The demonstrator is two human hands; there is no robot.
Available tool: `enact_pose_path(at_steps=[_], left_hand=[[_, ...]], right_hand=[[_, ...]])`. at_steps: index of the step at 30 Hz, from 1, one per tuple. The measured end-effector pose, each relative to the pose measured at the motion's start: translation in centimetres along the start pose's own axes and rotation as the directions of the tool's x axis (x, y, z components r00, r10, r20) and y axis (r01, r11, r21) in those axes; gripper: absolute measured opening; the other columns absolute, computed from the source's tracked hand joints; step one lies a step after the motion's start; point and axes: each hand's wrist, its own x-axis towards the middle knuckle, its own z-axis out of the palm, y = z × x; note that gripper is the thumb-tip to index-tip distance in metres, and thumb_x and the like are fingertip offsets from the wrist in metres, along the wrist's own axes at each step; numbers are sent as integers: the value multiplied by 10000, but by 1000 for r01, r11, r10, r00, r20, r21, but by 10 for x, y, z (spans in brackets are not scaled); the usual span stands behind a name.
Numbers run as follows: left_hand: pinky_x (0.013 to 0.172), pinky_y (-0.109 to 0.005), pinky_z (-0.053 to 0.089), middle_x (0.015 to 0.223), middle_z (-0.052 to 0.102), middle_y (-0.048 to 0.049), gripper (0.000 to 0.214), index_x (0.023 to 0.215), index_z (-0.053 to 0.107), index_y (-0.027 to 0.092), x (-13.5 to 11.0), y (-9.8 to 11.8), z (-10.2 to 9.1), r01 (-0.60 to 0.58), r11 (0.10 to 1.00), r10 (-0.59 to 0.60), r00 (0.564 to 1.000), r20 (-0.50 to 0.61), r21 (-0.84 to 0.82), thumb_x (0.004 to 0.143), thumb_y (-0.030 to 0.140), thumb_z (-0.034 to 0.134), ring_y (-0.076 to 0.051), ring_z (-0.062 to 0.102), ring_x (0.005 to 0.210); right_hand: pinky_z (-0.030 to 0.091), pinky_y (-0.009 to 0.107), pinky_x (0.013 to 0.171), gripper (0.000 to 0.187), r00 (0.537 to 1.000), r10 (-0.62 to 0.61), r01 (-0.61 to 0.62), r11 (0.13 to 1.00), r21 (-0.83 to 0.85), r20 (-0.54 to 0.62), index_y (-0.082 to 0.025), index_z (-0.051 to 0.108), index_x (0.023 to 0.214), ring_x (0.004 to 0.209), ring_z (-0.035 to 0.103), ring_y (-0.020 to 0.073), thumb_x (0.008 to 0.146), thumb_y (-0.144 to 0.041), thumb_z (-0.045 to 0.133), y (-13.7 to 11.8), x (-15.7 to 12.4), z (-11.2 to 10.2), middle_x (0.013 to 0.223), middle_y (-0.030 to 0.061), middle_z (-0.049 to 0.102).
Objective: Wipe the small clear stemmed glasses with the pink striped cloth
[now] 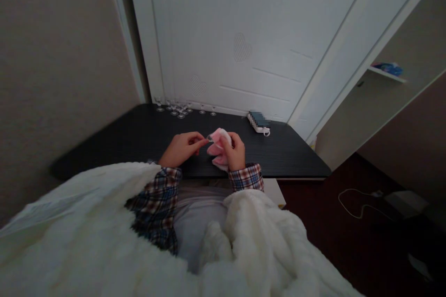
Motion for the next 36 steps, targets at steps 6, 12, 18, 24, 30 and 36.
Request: enact_pose_path(at_steps=[6,12,18,24,30,36], left_hand=[[548,-234,396,542,616,5,432,818,676,186,0,1,-1,-11,1000,11,1000,1,21,791,587,517,-161,599,563],[542,-231,411,596,626,4,428,855,663,178,0,0,2,-27,996,28,1000,2,-80,736,584,599,-151,590,558],[563,-230,433,602,578,27,391,912,641,175,0,-2,5,-67,984,73,997,30,-166,702,504,672,-134,569,568],[598,-243,461,611,562,39,365,956,605,188,1,-3,5,-68,975,78,996,37,-212,717,456,664,-132,576,576],[558,-241,450,610,564,32,377,945,607,184,1,-3,6,-60,975,69,997,36,-212,719,481,659,-134,571,555],[544,-235,441,614,569,32,376,959,612,193,1,-4,6,-59,979,66,997,30,-198,730,489,647,-136,585,559]], right_hand=[[423,259,749,210,999,-38,39,999,-19,33,-199,625,880,813,549,148,798,-384,571,-2,0,0,858,5,606],[415,256,736,188,998,-47,48,998,-29,32,-211,611,857,795,536,145,795,-383,568,-3,-1,-1,827,-8,589],[398,255,711,178,999,-32,32,998,-54,12,-204,591,786,745,513,135,812,-372,540,-3,0,-1,760,-19,558],[401,259,680,220,1000,10,-9,998,-63,12,-209,579,757,719,496,138,806,-418,531,-2,-1,-1,720,-21,554],[400,269,660,218,1000,12,-12,998,-65,9,-213,577,753,696,492,138,803,-421,535,-1,0,-2,707,-18,553],[397,264,632,185,1000,11,-11,998,-59,9,-215,578,745,675,490,131,807,-386,548,-2,-1,-2,694,-24,548]])
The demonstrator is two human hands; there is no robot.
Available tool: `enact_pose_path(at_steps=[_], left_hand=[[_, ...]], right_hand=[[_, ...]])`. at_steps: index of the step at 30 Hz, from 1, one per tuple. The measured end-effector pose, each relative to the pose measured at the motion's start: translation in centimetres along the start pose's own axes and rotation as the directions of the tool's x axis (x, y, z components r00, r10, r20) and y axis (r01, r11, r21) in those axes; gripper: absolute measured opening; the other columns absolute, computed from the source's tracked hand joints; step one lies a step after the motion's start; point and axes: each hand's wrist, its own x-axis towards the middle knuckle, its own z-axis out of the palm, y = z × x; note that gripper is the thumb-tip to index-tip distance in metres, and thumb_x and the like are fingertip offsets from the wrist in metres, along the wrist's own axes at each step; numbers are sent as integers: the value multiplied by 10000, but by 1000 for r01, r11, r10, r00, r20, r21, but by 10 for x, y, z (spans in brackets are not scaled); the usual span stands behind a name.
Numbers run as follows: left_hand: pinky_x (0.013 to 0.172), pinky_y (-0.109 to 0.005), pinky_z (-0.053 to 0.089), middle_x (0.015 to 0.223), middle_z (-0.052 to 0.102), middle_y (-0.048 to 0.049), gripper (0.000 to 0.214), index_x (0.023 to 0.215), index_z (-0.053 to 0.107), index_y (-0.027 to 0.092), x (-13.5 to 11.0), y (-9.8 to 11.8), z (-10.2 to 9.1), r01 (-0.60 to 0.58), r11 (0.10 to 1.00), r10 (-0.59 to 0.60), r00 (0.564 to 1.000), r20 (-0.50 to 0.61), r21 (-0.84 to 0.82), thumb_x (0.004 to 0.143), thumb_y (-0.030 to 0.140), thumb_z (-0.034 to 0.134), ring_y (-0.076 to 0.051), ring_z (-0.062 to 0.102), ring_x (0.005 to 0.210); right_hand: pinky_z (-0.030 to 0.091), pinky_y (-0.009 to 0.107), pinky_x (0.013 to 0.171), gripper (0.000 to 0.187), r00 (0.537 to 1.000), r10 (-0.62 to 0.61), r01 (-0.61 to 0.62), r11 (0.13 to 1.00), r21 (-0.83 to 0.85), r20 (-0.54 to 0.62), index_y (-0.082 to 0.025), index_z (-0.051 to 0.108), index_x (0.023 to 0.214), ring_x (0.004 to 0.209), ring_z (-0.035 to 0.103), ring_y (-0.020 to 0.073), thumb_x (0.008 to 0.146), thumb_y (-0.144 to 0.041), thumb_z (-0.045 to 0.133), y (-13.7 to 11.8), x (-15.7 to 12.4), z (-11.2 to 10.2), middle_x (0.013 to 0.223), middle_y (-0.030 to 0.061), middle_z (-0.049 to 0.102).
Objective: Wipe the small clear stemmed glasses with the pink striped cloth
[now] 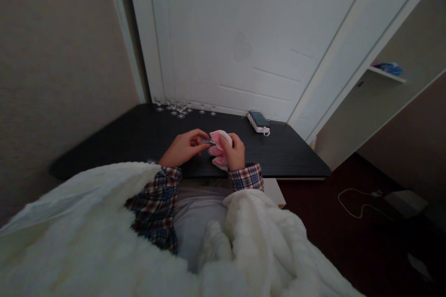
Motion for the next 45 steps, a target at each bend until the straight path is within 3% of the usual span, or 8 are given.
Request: enact_pose_path(at_steps=[21,38,45], left_hand=[[527,-226,438,642,590,25,404,1005,607,194,0,-4,-1,-1,1000,0,999,38,31,769,522,609,-139,607,568],[503,-224,442,652,619,9,413,977,619,192,0,-2,-1,37,998,-36,999,-11,47,773,551,586,-138,608,552],[517,-234,453,763,629,-8,433,1057,607,195,-1,-2,-2,19,998,-19,1000,-10,60,766,517,609,-141,623,577]], right_hand=[[379,255,614,182,1000,5,-5,1000,18,-15,-212,566,721,653,469,120,801,-376,573,1,0,1,673,-36,530],[395,254,602,200,1000,18,-17,999,43,-11,-210,583,728,653,483,123,791,-399,583,6,2,3,672,-30,547],[409,265,630,191,999,19,-18,999,39,-28,-210,594,750,677,495,130,785,-398,585,6,1,3,702,-21,567]])
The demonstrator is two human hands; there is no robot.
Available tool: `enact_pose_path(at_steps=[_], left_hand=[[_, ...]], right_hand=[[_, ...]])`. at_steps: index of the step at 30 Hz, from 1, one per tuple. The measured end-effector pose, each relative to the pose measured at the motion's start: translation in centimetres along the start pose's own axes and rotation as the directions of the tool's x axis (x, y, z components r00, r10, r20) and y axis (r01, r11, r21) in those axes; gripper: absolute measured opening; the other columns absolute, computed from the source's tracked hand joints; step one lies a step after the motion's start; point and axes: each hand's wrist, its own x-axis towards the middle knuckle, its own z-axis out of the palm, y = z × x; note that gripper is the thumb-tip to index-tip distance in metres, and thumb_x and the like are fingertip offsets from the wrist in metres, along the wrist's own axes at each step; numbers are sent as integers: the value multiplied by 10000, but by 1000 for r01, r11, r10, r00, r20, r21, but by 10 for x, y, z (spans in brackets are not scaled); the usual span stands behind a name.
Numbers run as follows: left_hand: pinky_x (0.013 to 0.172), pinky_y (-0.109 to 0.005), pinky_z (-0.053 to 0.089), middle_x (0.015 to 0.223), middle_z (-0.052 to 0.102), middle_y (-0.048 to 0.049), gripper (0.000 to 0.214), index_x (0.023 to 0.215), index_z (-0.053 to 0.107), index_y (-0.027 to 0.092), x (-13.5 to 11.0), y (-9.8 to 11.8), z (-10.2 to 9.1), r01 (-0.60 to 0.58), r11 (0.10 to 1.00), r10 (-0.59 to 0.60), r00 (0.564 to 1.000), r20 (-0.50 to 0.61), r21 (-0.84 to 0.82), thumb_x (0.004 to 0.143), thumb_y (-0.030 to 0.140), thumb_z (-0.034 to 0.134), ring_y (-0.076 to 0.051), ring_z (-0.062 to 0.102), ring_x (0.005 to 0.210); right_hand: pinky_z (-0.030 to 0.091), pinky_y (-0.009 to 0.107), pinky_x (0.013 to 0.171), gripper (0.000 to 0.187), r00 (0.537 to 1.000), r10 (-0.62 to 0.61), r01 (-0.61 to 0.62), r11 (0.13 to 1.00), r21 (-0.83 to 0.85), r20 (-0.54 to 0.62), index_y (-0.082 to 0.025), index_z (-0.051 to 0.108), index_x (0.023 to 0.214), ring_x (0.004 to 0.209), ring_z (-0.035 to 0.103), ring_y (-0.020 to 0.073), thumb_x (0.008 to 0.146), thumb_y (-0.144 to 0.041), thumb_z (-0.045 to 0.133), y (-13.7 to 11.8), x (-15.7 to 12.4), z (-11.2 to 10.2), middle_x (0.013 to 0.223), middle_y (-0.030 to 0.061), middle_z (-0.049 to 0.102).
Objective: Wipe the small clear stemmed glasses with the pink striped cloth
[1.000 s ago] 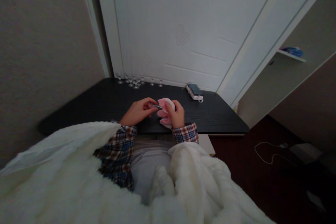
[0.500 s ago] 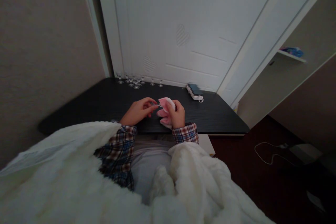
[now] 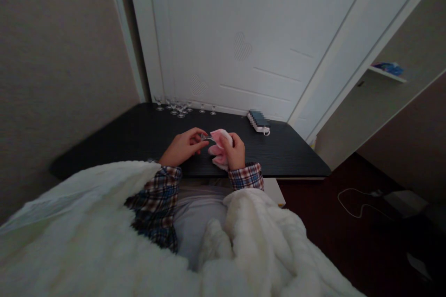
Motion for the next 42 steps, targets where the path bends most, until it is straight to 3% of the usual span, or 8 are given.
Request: enact_pose_path(at_steps=[5,10,21,32,42], left_hand=[[486,-214,432,792,630,-11,436,1097,611,197,0,3,-1,7,999,-6,1000,8,-49,788,505,590,-120,597,562],[470,-210,404,644,599,7,436,1097,626,187,0,6,-3,3,999,-5,999,-48,-40,823,515,539,-125,565,539],[495,-215,429,676,602,-5,444,1056,629,158,-3,17,-4,17,995,-30,991,-128,-95,808,518,548,-125,559,548],[532,-218,429,567,585,8,414,776,633,169,-3,19,-5,12,1000,-14,995,-102,-16,818,559,500,-124,553,542],[532,-226,452,657,604,0,417,956,637,161,-3,16,-3,22,994,-31,995,-93,-105,793,537,561,-127,566,556]], right_hand=[[402,243,628,201,999,8,-7,1000,26,-32,-198,601,749,677,491,120,790,-393,583,-3,-1,-1,704,-25,560],[412,245,661,196,1000,2,-3,998,60,5,-188,625,824,709,512,123,795,-377,583,-8,-1,-2,757,-18,583],[428,268,782,194,980,-190,188,981,47,56,-209,615,906,871,547,157,811,-373,577,-10,-3,-4,910,12,602],[418,261,741,179,985,-172,171,984,56,14,-203,596,882,829,538,152,802,-363,585,-10,-1,-4,871,2,579],[425,262,739,168,992,-127,126,990,59,1,-208,606,862,805,542,149,802,-360,570,-9,-2,-3,851,-3,599]])
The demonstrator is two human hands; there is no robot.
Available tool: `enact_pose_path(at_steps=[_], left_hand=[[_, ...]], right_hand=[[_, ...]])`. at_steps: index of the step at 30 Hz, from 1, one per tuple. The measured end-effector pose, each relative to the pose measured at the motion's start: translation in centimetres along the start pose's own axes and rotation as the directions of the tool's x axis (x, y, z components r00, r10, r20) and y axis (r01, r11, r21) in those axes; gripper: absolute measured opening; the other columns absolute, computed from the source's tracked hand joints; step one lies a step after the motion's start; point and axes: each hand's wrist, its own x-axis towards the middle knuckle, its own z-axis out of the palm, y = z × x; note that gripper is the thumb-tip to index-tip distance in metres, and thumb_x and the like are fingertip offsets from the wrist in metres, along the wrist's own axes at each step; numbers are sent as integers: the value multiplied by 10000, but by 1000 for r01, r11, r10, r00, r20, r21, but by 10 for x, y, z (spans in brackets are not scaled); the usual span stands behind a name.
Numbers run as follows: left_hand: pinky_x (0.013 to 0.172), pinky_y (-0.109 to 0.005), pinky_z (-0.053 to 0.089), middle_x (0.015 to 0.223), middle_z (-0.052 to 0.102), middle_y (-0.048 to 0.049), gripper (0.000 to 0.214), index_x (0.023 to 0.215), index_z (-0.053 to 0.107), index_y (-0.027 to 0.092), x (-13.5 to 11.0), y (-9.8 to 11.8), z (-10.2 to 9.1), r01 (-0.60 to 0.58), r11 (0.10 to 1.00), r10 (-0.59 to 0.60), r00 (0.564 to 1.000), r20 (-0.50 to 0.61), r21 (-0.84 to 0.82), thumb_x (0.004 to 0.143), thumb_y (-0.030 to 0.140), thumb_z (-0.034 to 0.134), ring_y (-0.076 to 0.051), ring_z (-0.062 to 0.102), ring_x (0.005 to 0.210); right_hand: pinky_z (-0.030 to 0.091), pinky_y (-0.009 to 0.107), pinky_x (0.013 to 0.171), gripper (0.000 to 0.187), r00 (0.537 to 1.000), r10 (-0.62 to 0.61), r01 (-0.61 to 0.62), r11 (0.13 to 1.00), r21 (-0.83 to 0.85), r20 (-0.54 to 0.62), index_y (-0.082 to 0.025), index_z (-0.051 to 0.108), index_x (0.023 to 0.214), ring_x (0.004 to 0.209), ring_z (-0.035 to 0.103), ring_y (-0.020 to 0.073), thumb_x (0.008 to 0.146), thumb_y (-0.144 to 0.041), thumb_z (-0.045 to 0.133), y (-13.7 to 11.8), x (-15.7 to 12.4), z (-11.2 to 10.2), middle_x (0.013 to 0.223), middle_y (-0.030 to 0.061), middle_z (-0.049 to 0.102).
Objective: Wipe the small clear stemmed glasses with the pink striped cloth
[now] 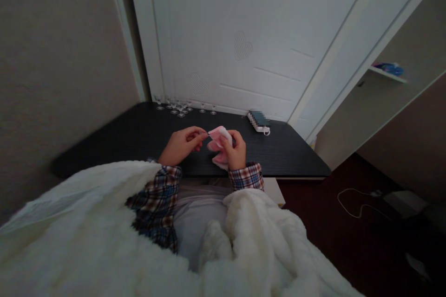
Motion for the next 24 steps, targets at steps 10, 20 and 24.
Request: enact_pose_path(at_steps=[10,20,24], left_hand=[[493,-216,420,692,589,2,459,1095,610,188,-1,3,1,-27,1000,27,999,22,3,779,520,585,-129,570,560],[529,-230,444,697,582,10,432,1056,609,193,0,-2,2,-44,999,45,998,50,-20,741,487,634,-131,575,559],[525,-232,449,733,624,-10,447,1002,630,180,1,-4,3,-17,1000,18,999,51,-21,707,516,655,-133,577,559]], right_hand=[[427,259,731,152,1000,20,-20,1000,-1,-12,-205,603,838,784,542,147,798,-342,554,-3,-1,0,820,-8,596],[417,252,715,172,998,52,-52,999,-12,-31,-198,603,824,765,529,142,800,-361,555,2,0,-1,797,-12,591],[412,249,699,192,995,78,-79,997,-9,-63,-195,595,793,737,511,136,797,-384,557,2,0,-1,768,-18,578]])
